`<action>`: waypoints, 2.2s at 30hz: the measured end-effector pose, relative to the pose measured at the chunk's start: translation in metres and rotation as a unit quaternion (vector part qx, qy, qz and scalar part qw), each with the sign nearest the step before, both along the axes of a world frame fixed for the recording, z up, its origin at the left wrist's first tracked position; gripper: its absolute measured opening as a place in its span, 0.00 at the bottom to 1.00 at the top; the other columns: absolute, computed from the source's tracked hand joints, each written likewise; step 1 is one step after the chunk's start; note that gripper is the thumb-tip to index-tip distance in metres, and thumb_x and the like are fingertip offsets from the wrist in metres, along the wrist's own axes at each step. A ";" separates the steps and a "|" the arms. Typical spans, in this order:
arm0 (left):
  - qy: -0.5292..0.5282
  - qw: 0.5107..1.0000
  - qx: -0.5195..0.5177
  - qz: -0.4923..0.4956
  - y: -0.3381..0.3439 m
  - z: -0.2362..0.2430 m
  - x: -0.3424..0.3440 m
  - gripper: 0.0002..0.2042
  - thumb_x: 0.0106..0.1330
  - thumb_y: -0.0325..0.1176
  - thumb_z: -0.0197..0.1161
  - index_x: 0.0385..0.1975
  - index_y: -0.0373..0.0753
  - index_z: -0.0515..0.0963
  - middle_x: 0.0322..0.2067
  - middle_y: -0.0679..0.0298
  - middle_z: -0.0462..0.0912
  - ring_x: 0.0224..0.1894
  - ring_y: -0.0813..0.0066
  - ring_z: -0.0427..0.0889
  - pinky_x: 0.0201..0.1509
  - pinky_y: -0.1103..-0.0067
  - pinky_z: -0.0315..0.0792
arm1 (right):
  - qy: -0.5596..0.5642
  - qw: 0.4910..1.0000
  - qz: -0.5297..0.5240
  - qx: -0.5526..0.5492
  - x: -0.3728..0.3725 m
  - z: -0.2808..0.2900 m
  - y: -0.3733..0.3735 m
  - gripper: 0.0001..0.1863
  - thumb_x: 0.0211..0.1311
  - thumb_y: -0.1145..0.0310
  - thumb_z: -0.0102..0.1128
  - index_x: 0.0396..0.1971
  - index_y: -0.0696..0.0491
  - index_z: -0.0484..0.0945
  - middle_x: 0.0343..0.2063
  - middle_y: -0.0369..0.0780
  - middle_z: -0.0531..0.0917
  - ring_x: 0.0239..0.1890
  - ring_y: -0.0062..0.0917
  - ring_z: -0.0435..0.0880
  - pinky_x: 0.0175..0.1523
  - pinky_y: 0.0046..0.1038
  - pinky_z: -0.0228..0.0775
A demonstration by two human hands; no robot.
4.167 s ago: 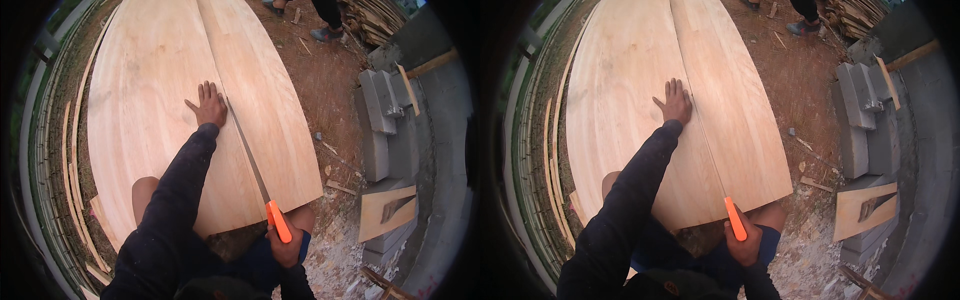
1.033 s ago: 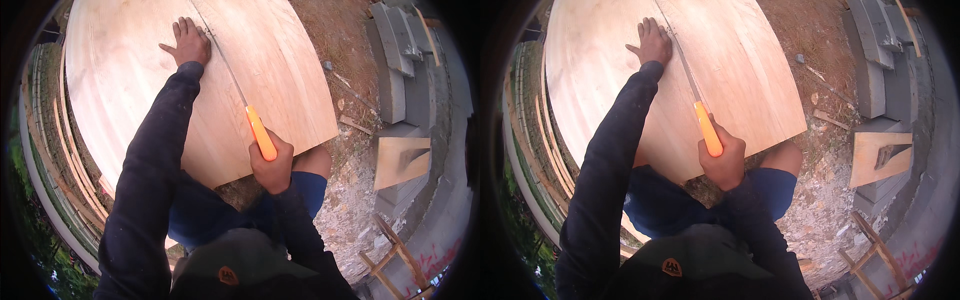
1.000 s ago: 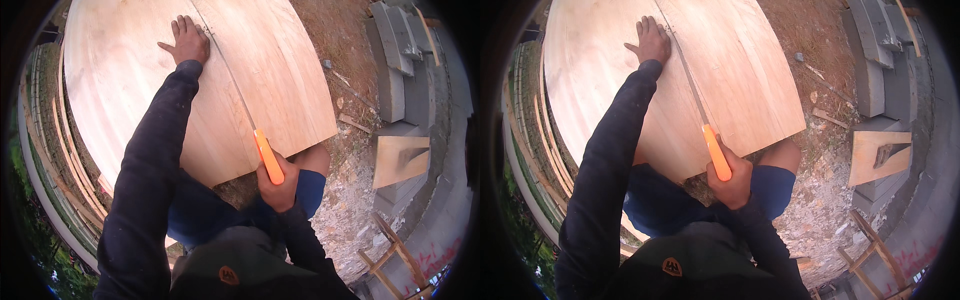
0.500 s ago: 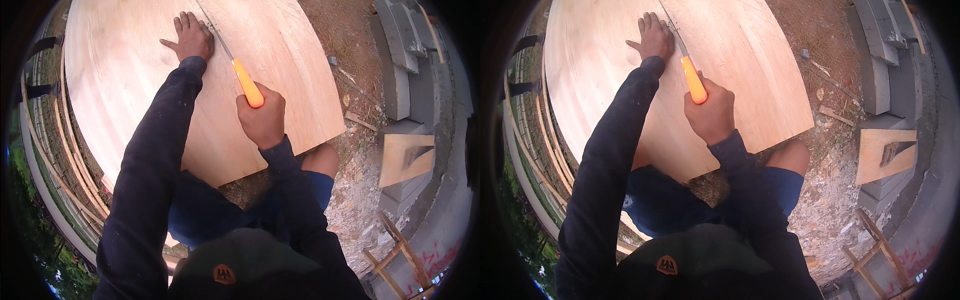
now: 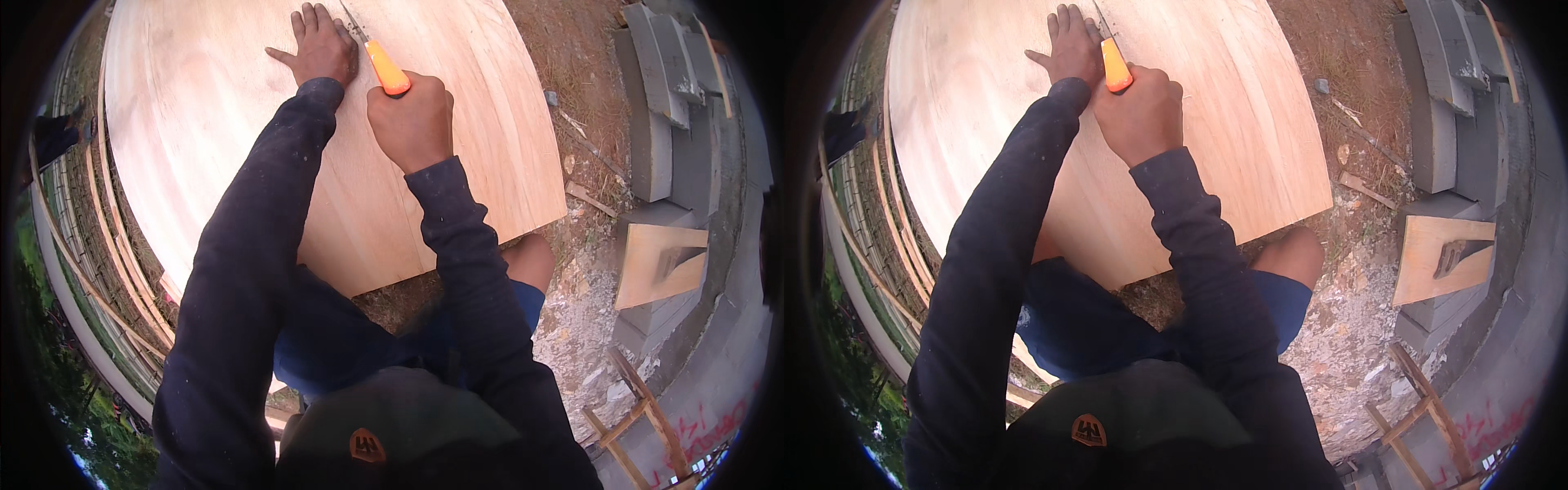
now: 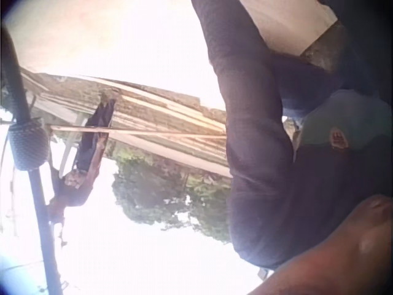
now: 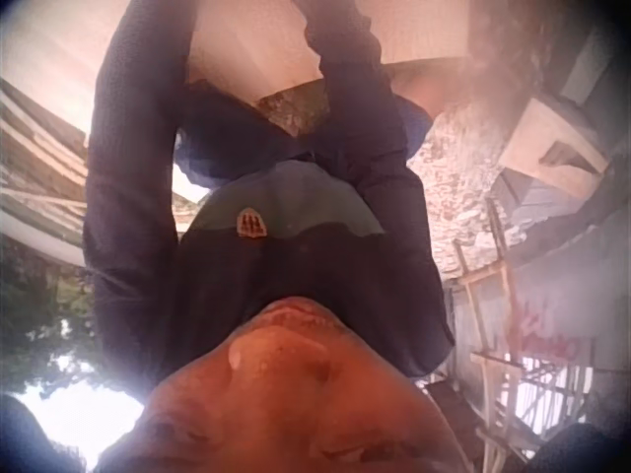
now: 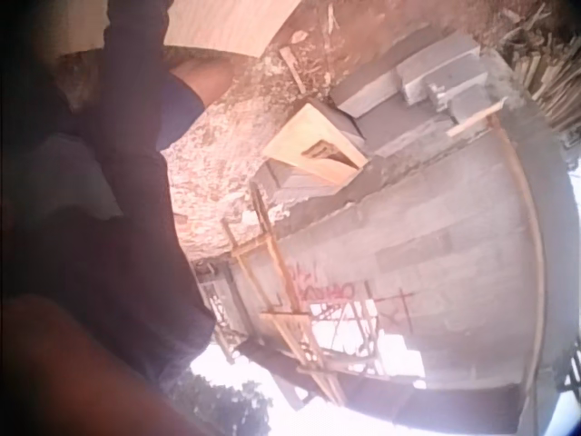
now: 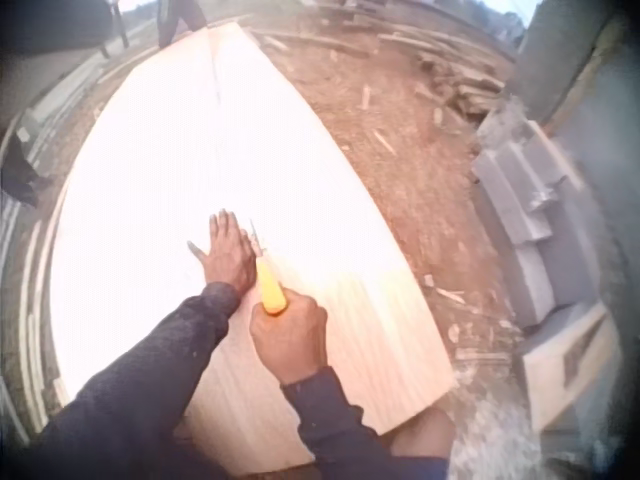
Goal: The person uses a hand saw to cut a large sheet of plywood along a straight line. The person holds the saw with the right hand and stabilizes the sheet with the left hand, moving the saw back and forth to advance the cut. The cut is completed and the separated piece is moved aside.
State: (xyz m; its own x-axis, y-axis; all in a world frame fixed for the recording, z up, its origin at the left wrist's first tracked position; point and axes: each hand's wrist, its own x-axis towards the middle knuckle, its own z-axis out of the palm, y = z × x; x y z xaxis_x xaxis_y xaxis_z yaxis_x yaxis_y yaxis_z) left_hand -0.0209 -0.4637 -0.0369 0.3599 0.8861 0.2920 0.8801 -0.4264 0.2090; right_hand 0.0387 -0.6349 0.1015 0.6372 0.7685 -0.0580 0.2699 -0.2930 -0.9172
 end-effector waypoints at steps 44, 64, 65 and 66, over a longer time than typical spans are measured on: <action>0.031 0.992 -0.114 0.034 -0.003 0.036 -0.003 0.29 0.78 0.42 0.35 0.74 0.33 0.51 0.77 0.54 0.48 0.80 0.59 0.41 0.74 0.37 0.28 | 0.030 0.993 0.046 -0.103 -0.039 0.060 -0.260 0.27 0.51 0.82 0.57 0.56 0.67 0.77 0.43 0.53 0.87 0.34 0.28 0.90 0.43 0.21 0.78; -0.014 1.000 -0.002 0.009 0.003 0.005 -0.014 0.26 0.77 0.41 0.39 0.72 0.40 0.57 0.75 0.59 0.53 0.79 0.60 0.46 0.70 0.29 0.33 | 0.017 0.993 0.067 -0.101 -0.047 0.070 -0.269 0.27 0.49 0.84 0.57 0.55 0.68 0.77 0.47 0.56 0.85 0.46 0.35 0.90 0.51 0.26 0.79; -0.004 1.000 0.013 0.000 0.004 0.007 -0.018 0.26 0.77 0.42 0.39 0.72 0.40 0.56 0.75 0.59 0.53 0.79 0.60 0.45 0.70 0.29 0.34 | 0.027 0.993 0.067 -0.089 -0.041 0.069 -0.244 0.27 0.49 0.84 0.57 0.55 0.68 0.78 0.48 0.56 0.85 0.46 0.35 0.89 0.51 0.26 0.79; 0.004 1.000 0.029 -0.008 0.006 0.007 -0.022 0.26 0.77 0.42 0.38 0.72 0.40 0.56 0.76 0.60 0.53 0.79 0.60 0.45 0.70 0.29 0.34 | 0.049 0.994 0.060 -0.082 -0.034 0.056 -0.202 0.24 0.51 0.82 0.58 0.52 0.67 0.78 0.41 0.55 0.83 0.40 0.36 0.88 0.46 0.27 0.77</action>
